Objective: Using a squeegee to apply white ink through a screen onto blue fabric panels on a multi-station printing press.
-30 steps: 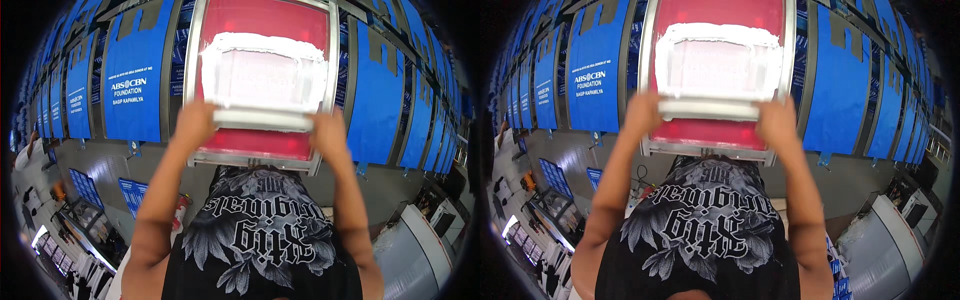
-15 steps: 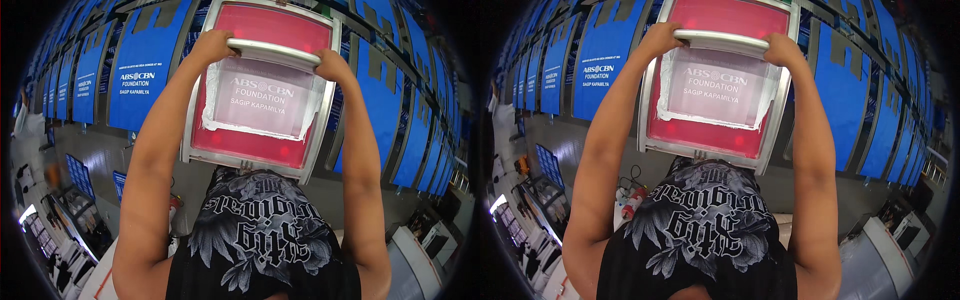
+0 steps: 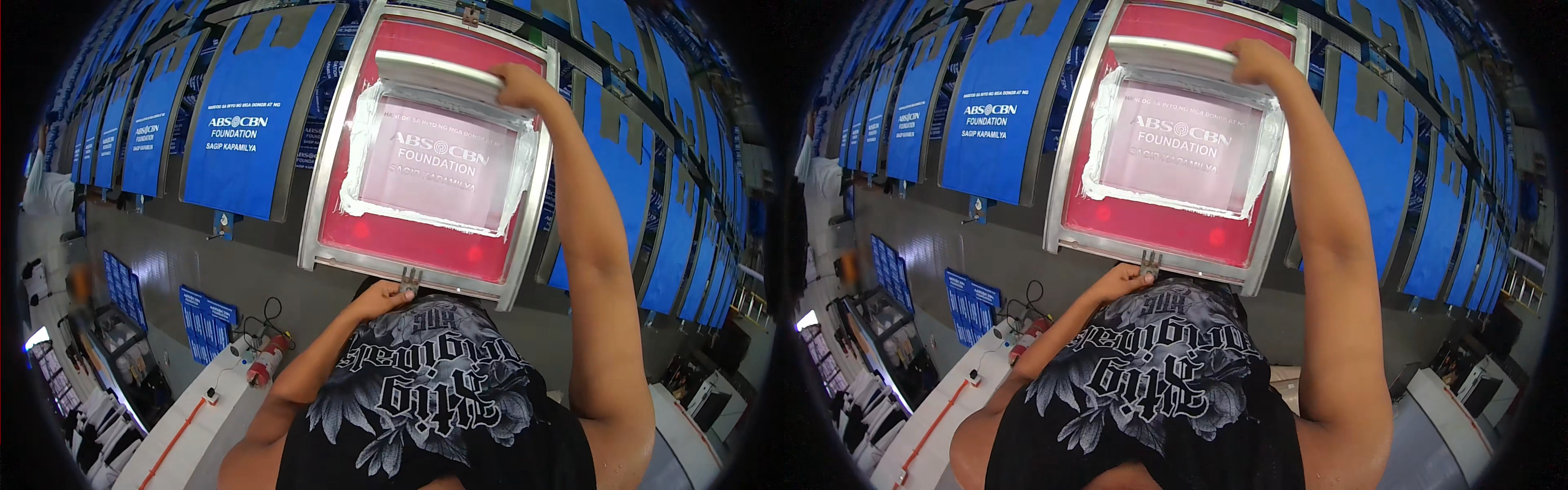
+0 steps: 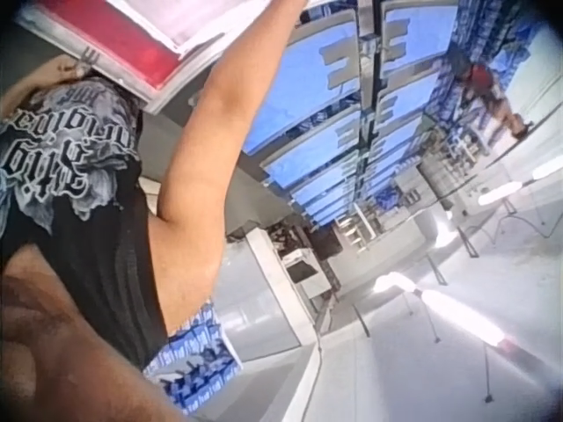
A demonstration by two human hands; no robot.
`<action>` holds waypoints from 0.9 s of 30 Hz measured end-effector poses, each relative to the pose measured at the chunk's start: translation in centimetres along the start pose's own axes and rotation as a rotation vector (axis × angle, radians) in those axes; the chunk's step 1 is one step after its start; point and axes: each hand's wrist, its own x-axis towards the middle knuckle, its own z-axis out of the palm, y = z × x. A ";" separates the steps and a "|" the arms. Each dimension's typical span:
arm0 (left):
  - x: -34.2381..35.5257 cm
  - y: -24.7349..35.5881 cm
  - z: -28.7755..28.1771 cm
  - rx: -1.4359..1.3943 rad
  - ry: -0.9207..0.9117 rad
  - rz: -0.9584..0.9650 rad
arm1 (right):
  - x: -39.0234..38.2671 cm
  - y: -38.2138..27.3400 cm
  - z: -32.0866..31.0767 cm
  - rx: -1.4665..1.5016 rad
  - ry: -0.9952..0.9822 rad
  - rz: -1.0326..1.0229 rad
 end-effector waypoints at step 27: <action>-3.3 6.5 1.1 0.830 0.418 0.072 | -23.6 -0.7 10.4 0.755 0.224 0.175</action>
